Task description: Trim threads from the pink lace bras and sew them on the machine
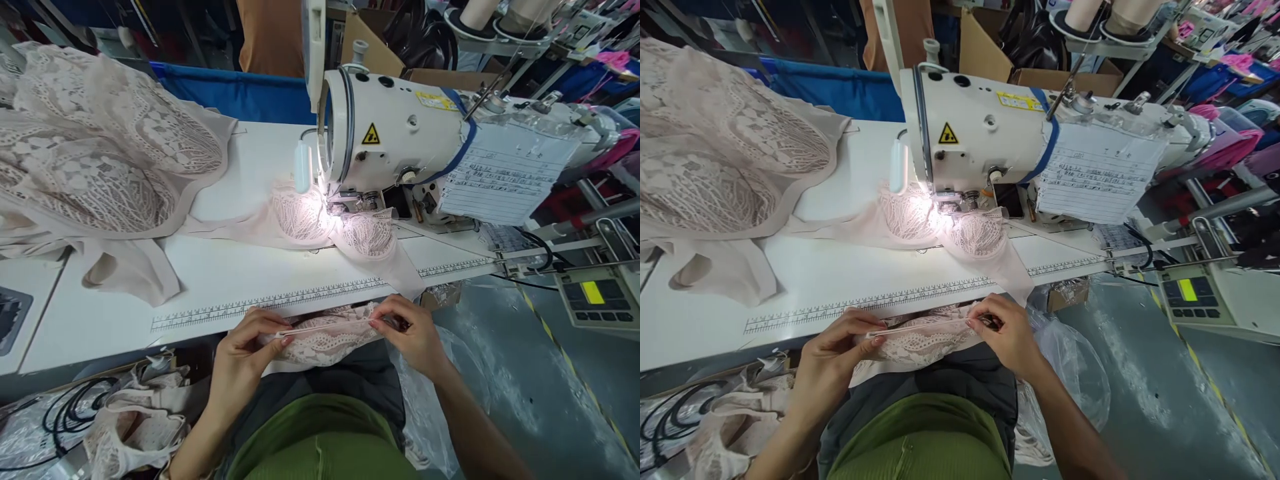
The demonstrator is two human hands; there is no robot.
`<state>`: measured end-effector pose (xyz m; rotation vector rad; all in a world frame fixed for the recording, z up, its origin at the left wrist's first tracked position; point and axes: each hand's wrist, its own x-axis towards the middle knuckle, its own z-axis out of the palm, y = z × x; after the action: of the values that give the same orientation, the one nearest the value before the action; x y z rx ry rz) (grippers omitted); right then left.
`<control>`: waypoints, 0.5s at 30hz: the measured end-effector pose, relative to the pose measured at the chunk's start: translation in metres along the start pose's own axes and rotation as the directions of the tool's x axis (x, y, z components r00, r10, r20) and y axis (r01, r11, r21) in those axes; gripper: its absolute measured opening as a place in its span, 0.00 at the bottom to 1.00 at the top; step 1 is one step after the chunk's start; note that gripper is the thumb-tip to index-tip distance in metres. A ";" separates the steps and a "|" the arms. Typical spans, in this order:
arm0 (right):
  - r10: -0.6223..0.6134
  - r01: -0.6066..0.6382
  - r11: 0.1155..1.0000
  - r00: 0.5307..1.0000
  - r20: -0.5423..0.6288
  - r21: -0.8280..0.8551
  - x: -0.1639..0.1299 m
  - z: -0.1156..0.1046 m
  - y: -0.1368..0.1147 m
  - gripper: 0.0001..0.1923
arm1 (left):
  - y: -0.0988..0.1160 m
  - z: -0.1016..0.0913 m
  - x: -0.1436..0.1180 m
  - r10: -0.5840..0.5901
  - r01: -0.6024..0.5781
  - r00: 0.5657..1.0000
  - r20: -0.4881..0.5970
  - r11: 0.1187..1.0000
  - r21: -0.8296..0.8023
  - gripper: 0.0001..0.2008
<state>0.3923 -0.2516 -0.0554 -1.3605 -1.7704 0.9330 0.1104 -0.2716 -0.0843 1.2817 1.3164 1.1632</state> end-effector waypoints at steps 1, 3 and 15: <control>0.005 -0.006 0.999 0.999 0.032 0.034 0.002 -0.006 -0.002 0.13 | -0.001 -0.002 0.000 0.007 -0.006 1.000 0.020 1.000 -0.027 0.04; -0.001 -0.012 0.994 0.993 0.117 0.113 0.007 -0.017 -0.006 0.15 | -0.001 -0.007 0.001 0.006 -0.001 0.998 0.070 0.997 -0.077 0.04; -0.086 0.091 0.996 0.931 0.355 0.002 0.012 0.019 -0.033 0.06 | 0.022 0.043 0.002 0.109 -0.119 0.869 0.482 0.993 -0.010 0.10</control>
<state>0.3579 -0.2487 -0.0350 -1.1619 -2.0917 1.1747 0.1561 -0.2684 -0.0678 1.5585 0.8910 0.8289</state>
